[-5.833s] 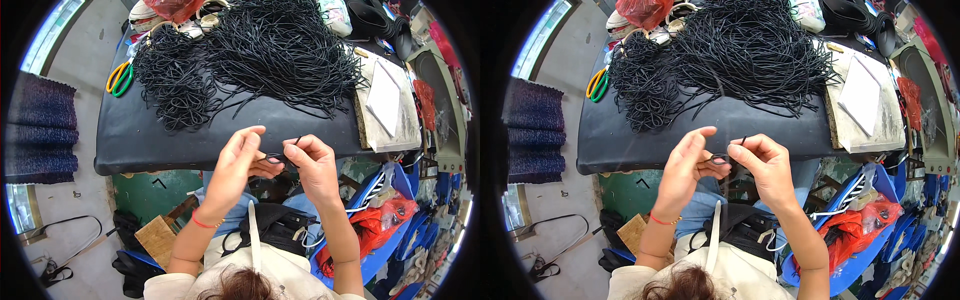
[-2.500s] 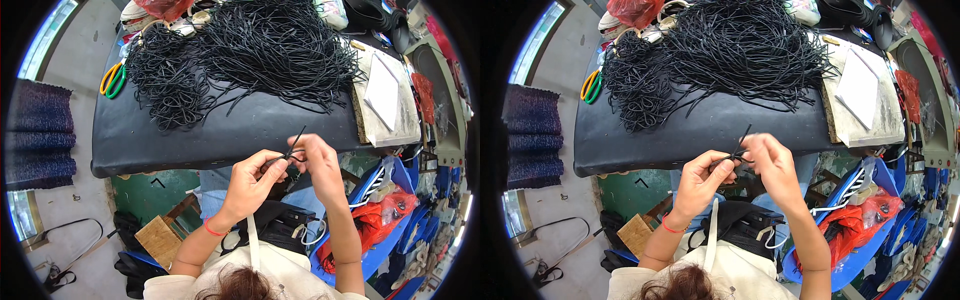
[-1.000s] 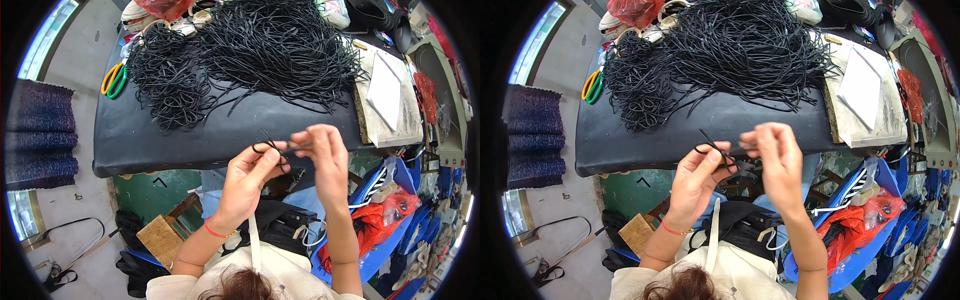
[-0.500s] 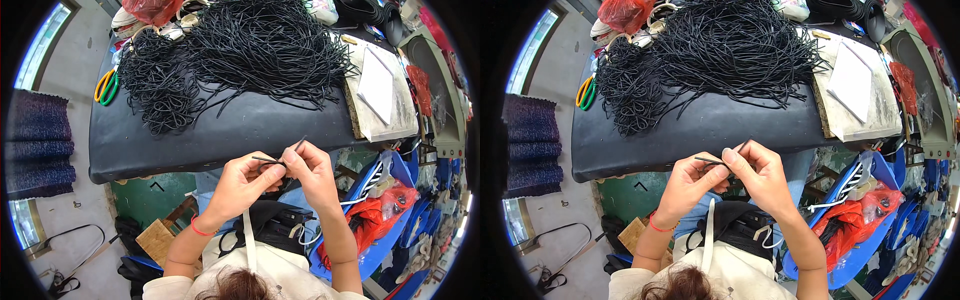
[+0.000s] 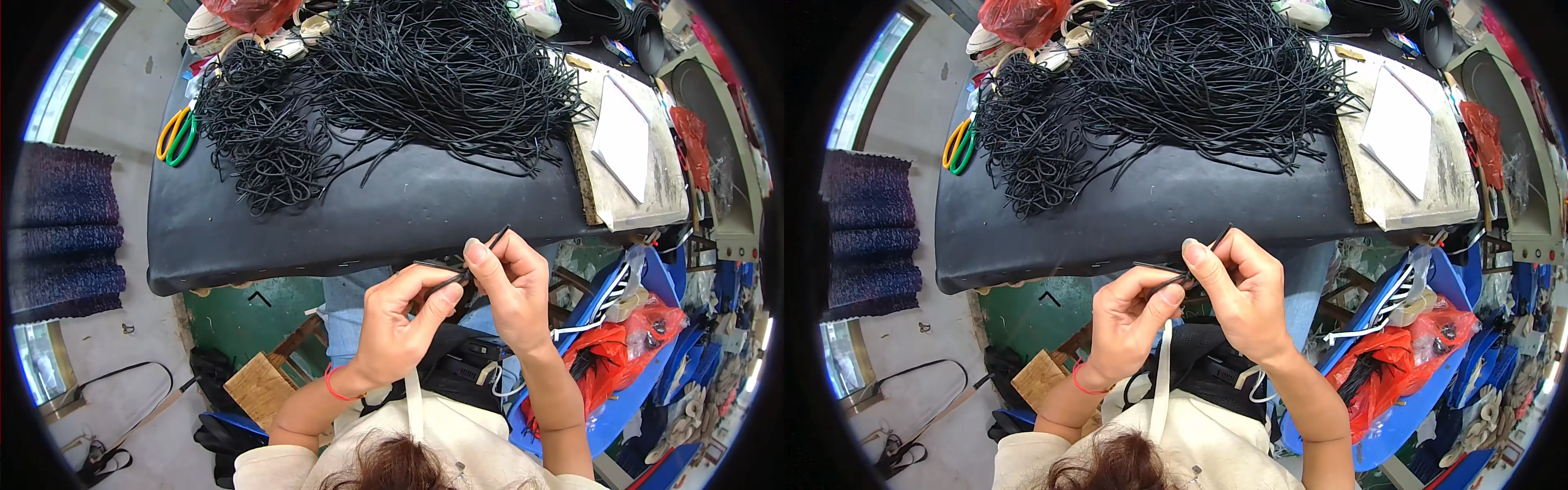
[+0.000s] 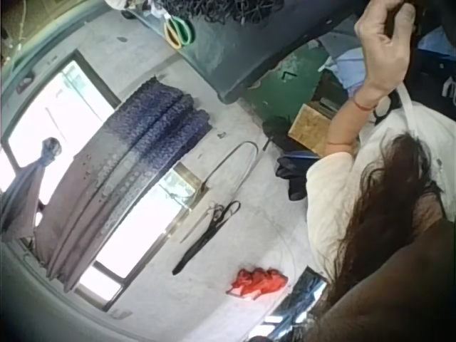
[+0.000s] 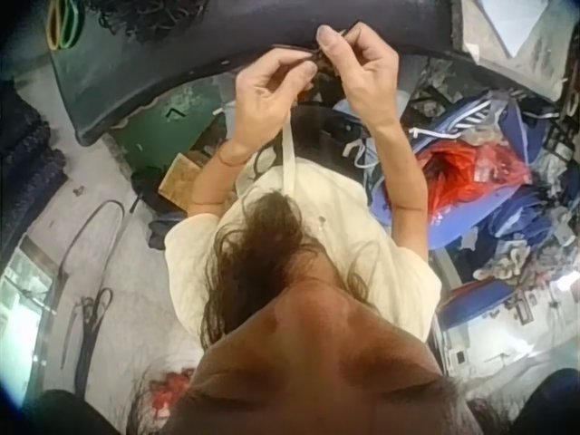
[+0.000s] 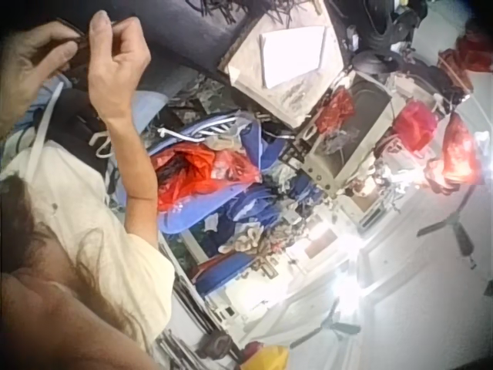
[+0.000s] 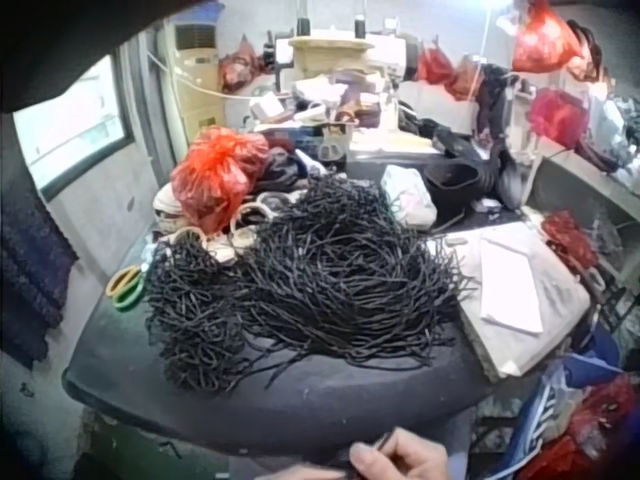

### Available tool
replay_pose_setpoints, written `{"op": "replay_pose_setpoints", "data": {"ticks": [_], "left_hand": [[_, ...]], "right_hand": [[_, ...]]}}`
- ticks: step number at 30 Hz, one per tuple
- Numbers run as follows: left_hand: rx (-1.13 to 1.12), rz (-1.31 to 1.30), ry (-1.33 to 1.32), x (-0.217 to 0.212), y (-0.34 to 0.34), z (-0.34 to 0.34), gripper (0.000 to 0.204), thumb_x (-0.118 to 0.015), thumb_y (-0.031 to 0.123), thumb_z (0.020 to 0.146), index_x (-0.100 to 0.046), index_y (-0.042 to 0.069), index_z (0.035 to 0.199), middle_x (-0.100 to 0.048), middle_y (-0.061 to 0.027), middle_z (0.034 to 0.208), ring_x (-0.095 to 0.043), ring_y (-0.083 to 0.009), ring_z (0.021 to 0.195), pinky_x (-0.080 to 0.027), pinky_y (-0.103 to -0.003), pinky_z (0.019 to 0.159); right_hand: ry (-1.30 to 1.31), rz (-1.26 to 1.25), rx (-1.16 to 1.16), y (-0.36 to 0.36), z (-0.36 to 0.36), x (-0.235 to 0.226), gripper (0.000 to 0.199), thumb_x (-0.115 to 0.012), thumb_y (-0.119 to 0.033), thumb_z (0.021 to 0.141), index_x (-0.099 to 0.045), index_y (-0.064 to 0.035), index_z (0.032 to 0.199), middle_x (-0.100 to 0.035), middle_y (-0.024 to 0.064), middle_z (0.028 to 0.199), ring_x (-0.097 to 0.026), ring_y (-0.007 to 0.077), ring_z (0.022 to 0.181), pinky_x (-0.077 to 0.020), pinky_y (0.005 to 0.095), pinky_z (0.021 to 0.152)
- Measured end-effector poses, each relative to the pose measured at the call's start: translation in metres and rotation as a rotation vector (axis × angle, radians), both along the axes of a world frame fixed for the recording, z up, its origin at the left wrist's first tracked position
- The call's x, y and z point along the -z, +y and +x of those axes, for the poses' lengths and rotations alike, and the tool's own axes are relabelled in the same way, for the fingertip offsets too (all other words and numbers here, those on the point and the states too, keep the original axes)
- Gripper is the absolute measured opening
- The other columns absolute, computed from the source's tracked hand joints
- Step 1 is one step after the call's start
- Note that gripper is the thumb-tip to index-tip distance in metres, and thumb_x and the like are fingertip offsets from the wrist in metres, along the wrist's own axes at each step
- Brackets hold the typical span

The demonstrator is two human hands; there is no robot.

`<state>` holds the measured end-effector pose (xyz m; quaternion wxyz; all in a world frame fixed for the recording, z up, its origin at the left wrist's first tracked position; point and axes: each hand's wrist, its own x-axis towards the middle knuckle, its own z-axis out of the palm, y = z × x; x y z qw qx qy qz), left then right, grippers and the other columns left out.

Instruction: The person repeatedly picks up short black cords from a pile on a table and ties them into small loops by hand. The person handles the cords one at a time, forming a loop and securing it before placing the finished item back onto the pile.

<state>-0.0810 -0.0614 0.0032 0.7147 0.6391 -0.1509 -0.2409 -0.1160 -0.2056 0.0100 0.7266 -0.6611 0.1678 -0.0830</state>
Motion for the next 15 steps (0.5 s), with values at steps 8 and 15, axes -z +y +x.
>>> {"op": "replay_pose_setpoints", "data": {"ticks": [8, 15], "left_hand": [[0.014, -0.052, 0.221, 0.008, -0.003, 0.016, 0.020, -0.057, 0.018, 0.089, -0.058, 0.000, 0.096, -0.059, -0.0001, 0.078, -0.053, -0.0035, 0.067, -0.044, -0.018, 0.058], [-0.045, -0.115, 0.198, 0.003, -0.008, 0.010, 0.014, -0.059, 0.011, 0.087, -0.059, -0.002, 0.094, -0.061, -0.0012, 0.079, -0.055, -0.0040, 0.068, -0.047, -0.019, 0.060]], "right_hand": [[0.065, 0.153, -0.050, -0.009, -0.004, -0.002, 0.014, -0.062, -0.013, 0.085, -0.059, 0.0000, 0.088, -0.056, -0.0018, 0.073, -0.046, 0.0012, 0.061, -0.0368, 0.0163, 0.054], [0.029, 0.127, -0.041, 0.000, -0.008, -0.006, 0.011, -0.061, -0.008, 0.085, -0.059, 0.0016, 0.090, -0.058, -0.0009, 0.079, -0.050, 0.0024, 0.069, -0.0396, 0.0165, 0.060]]}}
